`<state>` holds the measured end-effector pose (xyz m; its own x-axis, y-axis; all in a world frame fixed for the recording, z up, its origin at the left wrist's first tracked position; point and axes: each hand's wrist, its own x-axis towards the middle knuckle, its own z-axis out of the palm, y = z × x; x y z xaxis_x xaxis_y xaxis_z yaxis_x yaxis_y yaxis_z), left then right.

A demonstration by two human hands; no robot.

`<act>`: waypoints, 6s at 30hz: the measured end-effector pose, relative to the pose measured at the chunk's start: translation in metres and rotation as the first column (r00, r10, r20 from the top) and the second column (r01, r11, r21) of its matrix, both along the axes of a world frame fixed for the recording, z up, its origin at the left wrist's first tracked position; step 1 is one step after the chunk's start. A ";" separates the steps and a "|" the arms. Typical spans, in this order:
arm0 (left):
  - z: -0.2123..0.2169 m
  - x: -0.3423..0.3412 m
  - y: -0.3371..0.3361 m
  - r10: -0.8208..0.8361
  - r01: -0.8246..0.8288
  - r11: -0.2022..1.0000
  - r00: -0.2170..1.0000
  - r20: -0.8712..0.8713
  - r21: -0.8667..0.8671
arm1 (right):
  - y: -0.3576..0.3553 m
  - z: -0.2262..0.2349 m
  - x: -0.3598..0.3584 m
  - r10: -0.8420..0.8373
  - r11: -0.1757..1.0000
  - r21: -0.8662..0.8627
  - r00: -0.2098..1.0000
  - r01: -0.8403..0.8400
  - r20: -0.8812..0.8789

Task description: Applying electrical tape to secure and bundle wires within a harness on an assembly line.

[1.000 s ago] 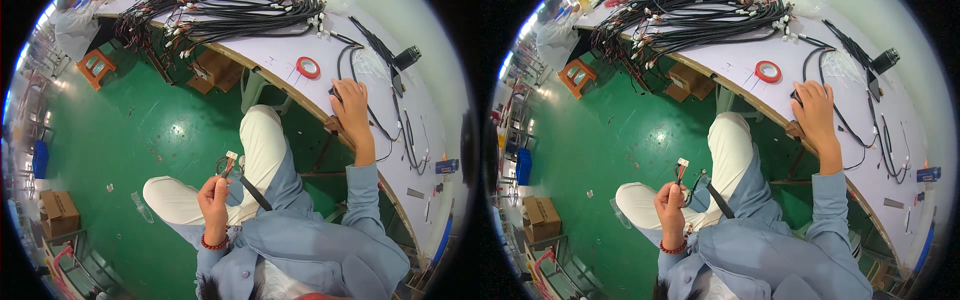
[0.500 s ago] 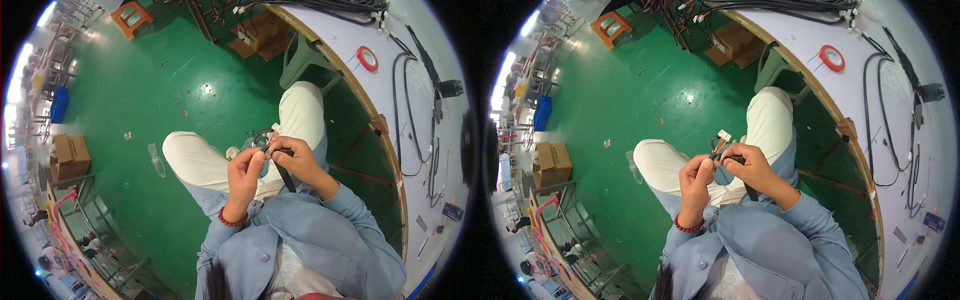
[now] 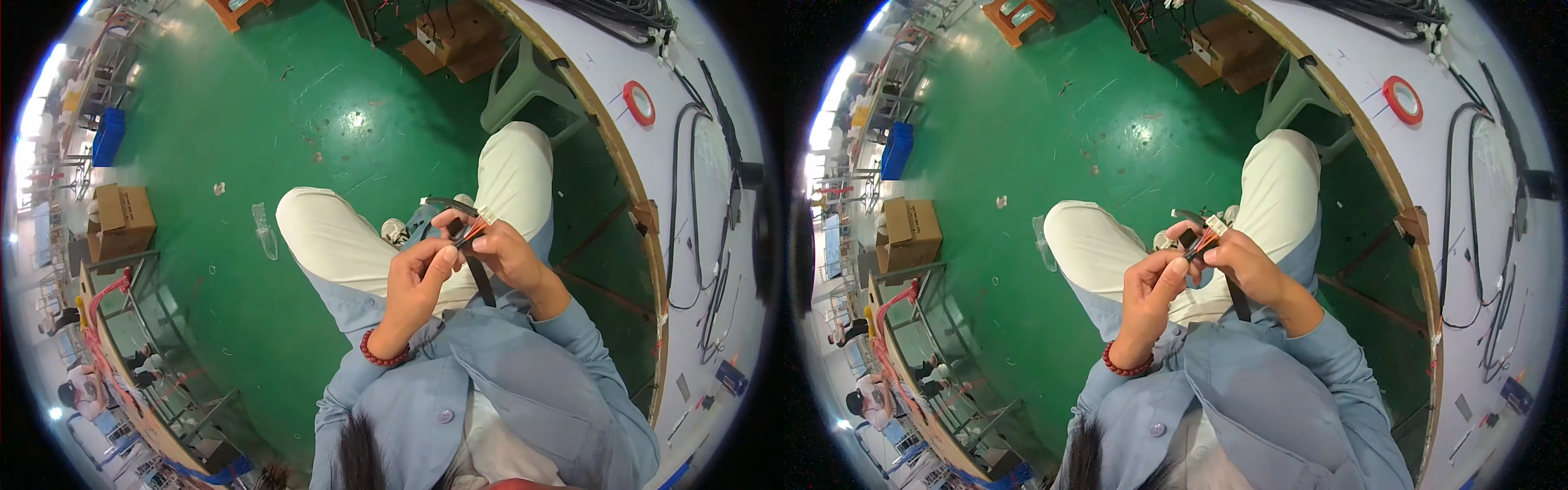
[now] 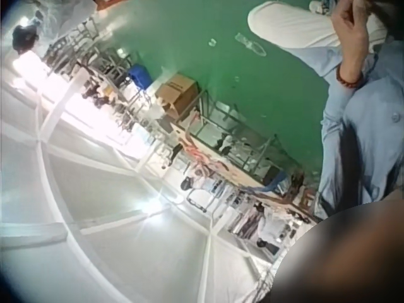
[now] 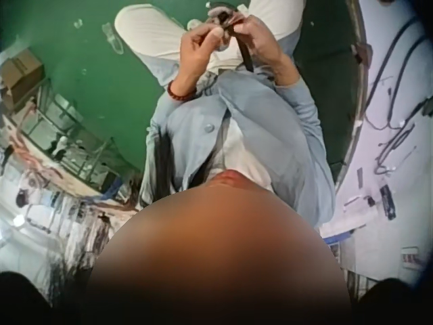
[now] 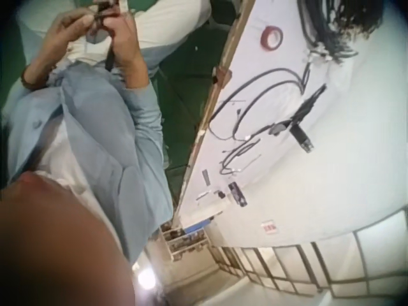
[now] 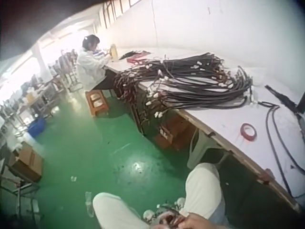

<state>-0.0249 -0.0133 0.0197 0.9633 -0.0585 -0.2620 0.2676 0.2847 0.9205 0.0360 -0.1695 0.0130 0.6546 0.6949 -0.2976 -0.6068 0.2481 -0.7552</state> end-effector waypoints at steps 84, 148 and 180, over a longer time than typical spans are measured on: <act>0.008 -0.005 0.023 0.060 -0.065 0.979 0.998 0.029 0.193 | -0.009 -0.007 -0.018 0.136 0.977 -0.176 0.989 -0.122 0.066; 0.039 0.014 0.031 -0.106 -0.066 0.741 0.971 0.214 0.669 | 0.015 0.051 0.021 -0.233 0.897 -0.150 0.734 0.415 0.637; -0.010 0.011 -0.018 0.002 -0.139 0.874 0.959 0.284 0.465 | 0.006 0.010 0.002 -0.654 0.744 -0.017 0.732 0.668 0.190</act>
<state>-0.0143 -0.0314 0.0100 0.9966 0.0779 0.0263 -0.0105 -0.1971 0.9803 0.0378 -0.1639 0.0227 0.9826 0.0475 -0.1797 -0.1804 0.4765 -0.8605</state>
